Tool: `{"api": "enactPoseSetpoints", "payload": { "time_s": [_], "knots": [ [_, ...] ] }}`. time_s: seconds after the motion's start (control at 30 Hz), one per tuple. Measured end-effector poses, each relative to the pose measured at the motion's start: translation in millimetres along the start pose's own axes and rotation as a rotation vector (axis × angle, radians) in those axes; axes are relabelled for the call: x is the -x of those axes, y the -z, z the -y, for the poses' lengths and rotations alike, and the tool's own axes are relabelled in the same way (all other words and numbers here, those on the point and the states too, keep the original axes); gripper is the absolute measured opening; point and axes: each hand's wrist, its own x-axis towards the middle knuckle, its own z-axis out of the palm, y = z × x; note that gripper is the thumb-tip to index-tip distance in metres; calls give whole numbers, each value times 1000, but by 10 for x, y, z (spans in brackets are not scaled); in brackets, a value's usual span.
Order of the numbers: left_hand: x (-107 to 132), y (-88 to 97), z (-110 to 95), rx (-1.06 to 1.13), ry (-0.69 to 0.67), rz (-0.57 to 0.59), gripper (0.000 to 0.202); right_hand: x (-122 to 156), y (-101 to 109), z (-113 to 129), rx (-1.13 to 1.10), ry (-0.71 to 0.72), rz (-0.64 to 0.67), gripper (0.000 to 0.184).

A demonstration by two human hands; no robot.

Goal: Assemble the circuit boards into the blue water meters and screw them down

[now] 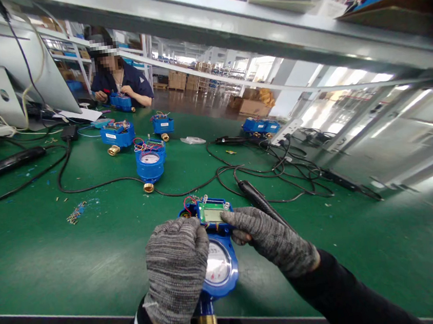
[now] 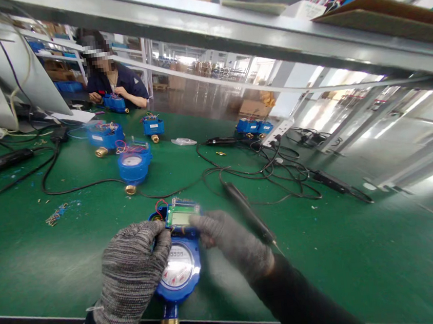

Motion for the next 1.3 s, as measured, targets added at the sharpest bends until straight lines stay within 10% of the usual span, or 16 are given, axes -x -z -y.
{"api": "enactPoseSetpoints", "payload": {
  "time_s": [0.47, 0.9, 1.3],
  "knots": [
    [97, 8, 97, 78, -38, 14, 8, -17, -19, 3, -13, 19, -4, 37],
    [0, -9, 283, 529, 228, 109, 7, -18, -15, -11, -84, -13, 22, 34],
    [51, -121, 191, 409, 213, 80, 6, -4, -12, -28, -66, -6, -39, 34]
  ]
}}
